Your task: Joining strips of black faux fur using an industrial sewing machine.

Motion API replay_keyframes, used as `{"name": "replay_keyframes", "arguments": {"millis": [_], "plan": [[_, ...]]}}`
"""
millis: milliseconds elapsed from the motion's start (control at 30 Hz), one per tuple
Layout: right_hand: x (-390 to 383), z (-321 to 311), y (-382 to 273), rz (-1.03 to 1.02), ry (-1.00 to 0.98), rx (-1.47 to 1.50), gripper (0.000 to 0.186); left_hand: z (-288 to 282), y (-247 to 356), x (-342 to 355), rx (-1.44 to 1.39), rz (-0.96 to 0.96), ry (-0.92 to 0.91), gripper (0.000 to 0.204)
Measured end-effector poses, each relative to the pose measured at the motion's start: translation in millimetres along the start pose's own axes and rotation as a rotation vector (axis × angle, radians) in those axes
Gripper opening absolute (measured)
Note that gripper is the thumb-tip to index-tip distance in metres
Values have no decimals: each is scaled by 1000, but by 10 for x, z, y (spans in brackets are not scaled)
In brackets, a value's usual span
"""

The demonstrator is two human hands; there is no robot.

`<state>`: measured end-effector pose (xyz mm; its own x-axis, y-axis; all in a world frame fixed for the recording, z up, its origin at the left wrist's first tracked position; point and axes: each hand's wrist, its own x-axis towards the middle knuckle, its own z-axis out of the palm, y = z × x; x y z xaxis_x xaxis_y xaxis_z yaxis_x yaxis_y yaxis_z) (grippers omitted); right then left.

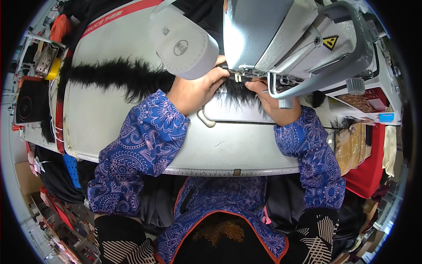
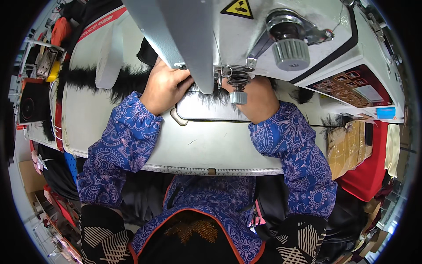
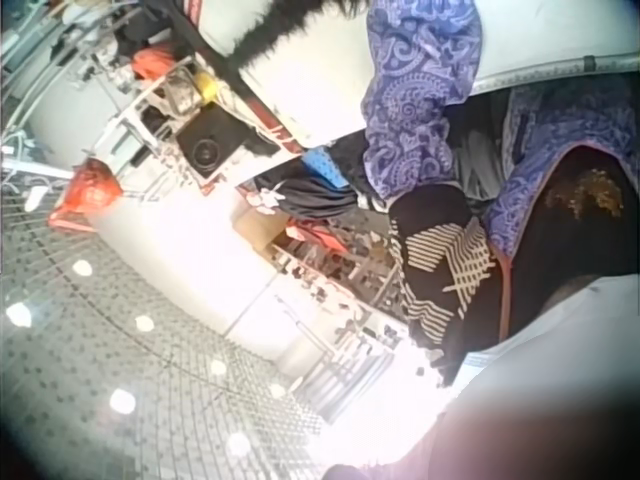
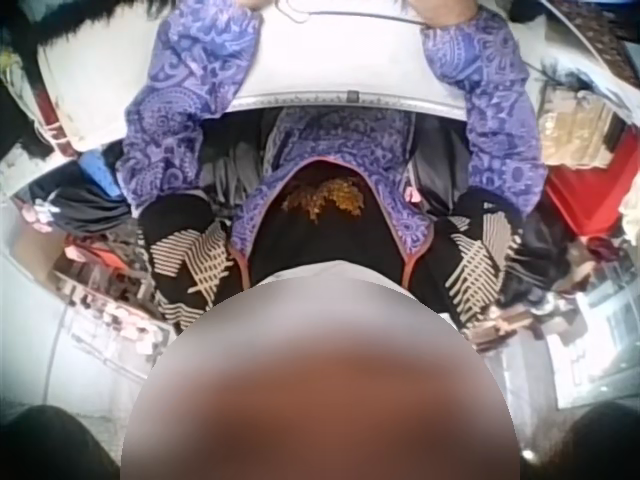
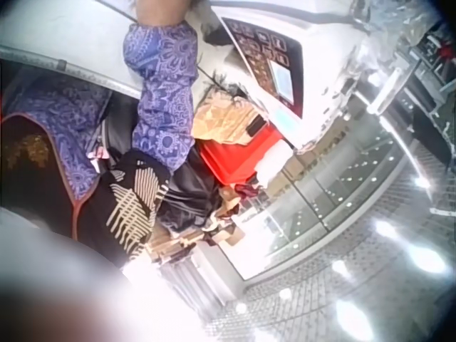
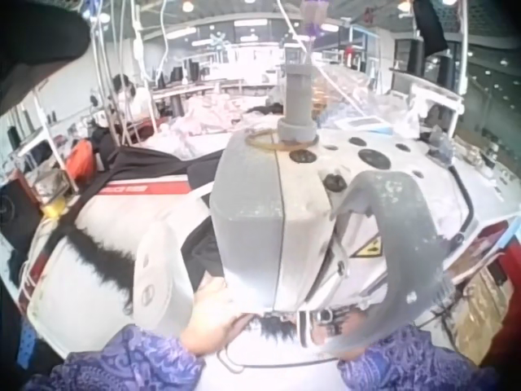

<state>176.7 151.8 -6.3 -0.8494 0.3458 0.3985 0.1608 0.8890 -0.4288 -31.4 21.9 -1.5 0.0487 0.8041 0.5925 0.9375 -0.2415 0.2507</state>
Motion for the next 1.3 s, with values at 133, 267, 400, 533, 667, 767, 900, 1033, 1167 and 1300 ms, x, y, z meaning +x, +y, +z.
{"name": "replay_keyframes", "arguments": {"millis": [133, 267, 400, 533, 667, 767, 900, 1033, 1167, 1300], "plan": [[32, 4, 34, 30, -4, 4, 17, 10, -1, -4, 62, 2, 15, 17], [22, 0, 39, 3, -6, 6, 16, 19, -7, -15, 37, -1, 1, 16], [23, 3, 47, -10, -4, -1, 16, 31, 8, -17, 51, -8, 12, 15], [33, 12, 58, -65, 41, -31, 14, 20, 26, 22, 66, 0, 24, 14], [58, 21, 31, 9, 53, -10, 19, -23, 57, 47, 112, -18, 18, 14], [49, 50, 68, 77, 40, 51, 18, -4, 73, 79, 140, -25, 36, 13], [52, 43, 76, 26, 51, 3, 17, -5, 98, 86, 216, -42, 4, 11], [53, 22, 63, -12, 58, -43, 16, 19, 56, 68, 158, -35, 7, 12], [21, -54, 28, 79, 49, -87, 17, -47, -11, 33, 92, -123, 46, 24], [-84, -289, 185, 141, -306, -358, 20, -117, 112, -5, -119, 23, -65, 26]]}}
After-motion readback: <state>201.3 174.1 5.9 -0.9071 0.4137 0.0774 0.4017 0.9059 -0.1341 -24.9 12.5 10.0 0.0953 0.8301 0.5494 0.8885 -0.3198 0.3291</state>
